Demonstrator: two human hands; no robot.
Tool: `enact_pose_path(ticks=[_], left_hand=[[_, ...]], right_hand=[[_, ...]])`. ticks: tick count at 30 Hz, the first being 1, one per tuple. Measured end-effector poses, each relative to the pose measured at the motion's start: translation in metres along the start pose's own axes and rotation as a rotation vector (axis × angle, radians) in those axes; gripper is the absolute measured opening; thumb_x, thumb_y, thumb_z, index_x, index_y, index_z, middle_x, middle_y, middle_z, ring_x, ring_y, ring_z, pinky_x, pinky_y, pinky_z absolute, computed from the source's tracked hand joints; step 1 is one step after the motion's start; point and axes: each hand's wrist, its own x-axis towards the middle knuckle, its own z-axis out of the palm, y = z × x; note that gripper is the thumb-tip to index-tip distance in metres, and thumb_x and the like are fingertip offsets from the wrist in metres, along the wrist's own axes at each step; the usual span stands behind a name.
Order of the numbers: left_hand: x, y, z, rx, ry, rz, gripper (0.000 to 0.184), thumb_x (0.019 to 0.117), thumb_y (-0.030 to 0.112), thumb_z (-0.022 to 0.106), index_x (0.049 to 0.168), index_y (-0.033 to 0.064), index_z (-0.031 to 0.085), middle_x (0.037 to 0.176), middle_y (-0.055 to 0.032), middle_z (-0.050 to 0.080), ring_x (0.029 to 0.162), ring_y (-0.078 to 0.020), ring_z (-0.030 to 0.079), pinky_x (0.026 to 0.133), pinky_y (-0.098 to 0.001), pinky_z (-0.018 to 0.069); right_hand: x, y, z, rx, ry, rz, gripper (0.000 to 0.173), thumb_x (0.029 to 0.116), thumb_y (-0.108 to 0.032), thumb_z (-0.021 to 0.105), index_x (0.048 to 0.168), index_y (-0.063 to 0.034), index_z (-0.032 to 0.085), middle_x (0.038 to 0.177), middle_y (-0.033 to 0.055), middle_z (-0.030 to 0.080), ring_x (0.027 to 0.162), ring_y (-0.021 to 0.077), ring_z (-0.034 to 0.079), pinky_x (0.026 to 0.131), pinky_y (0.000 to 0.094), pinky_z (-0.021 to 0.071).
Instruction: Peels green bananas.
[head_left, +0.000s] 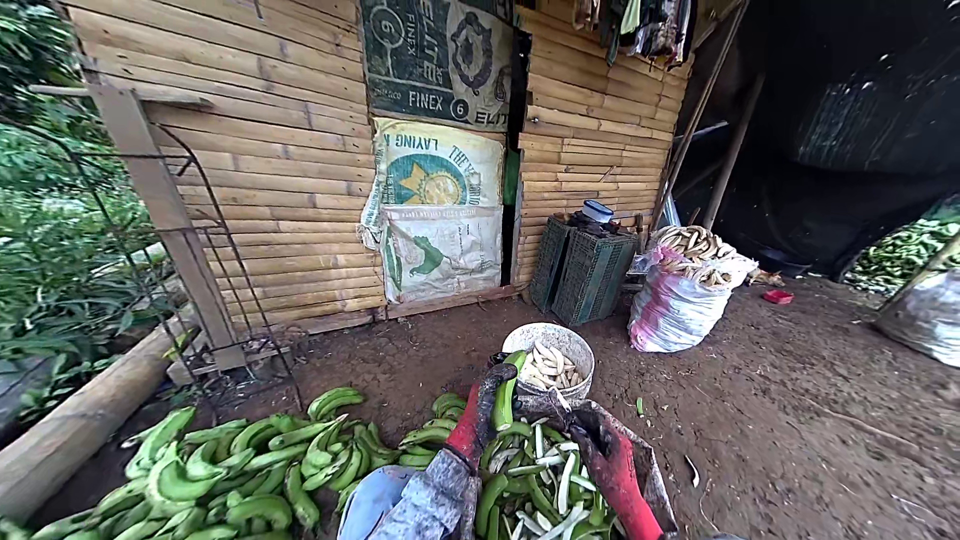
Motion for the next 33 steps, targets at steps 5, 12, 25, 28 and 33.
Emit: enact_pose_path(ticks=[5, 12, 25, 28, 33], left_hand=[[0.018, -0.011, -0.005, 0.112, -0.017, 0.119, 0.04, 0.1117, 0.029, 0.035, 0.135, 0.0043, 0.056, 0.102, -0.0051, 0.066, 0.083, -0.0098, 0.063, 0.075, -0.0286, 0.0557], [0.011, -0.046, -0.01, 0.217, -0.02, 0.092, 0.036, 0.1109, 0.018, 0.034, 0.135, 0.0018, 0.055, 0.107, -0.0066, 0.066, 0.086, -0.0081, 0.063, 0.079, -0.0258, 0.0546], [0.045, -0.085, -0.019, 0.018, 0.166, 0.051, 0.037, 0.1112, 0.018, 0.033, 0.134, -0.0002, 0.054, 0.101, -0.0072, 0.067, 0.083, -0.0098, 0.065, 0.077, -0.0271, 0.0564], [0.024, -0.075, -0.011, 0.22, 0.048, 0.022, 0.035, 0.1098, 0.014, 0.037, 0.134, -0.0046, 0.054, 0.11, -0.009, 0.066, 0.093, -0.0075, 0.063, 0.086, -0.0238, 0.0527], [0.011, -0.079, -0.003, 0.411, -0.048, -0.118, 0.033, 0.1088, 0.013, 0.044, 0.131, -0.006, 0.058, 0.116, -0.0129, 0.067, 0.102, -0.0084, 0.063, 0.095, -0.0259, 0.0509]], right_hand=[[0.03, -0.031, 0.014, -0.034, -0.12, -0.231, 0.03, 0.093, -0.025, 0.071, 0.117, -0.0063, 0.075, 0.107, 0.0043, 0.076, 0.097, 0.0086, 0.072, 0.091, 0.0292, 0.0588], [0.044, 0.009, 0.032, -0.419, -0.213, -0.207, 0.036, 0.0869, -0.019, 0.07, 0.119, -0.0031, 0.074, 0.112, 0.0218, 0.072, 0.099, 0.0382, 0.072, 0.086, 0.0563, 0.0575], [0.028, 0.02, 0.026, -0.264, -0.272, -0.084, 0.034, 0.0895, -0.027, 0.069, 0.114, -0.0041, 0.075, 0.105, 0.013, 0.075, 0.094, 0.0253, 0.073, 0.084, 0.0476, 0.0594], [0.027, 0.028, 0.031, -0.447, -0.218, -0.054, 0.036, 0.0828, -0.018, 0.069, 0.112, 0.0017, 0.074, 0.107, 0.0239, 0.072, 0.095, 0.0401, 0.072, 0.08, 0.0576, 0.0574], [0.066, 0.042, 0.008, -0.55, -0.059, 0.155, 0.04, 0.0902, -0.009, 0.066, 0.129, 0.0006, 0.067, 0.117, 0.0269, 0.069, 0.105, 0.0448, 0.069, 0.089, 0.0626, 0.0531]])
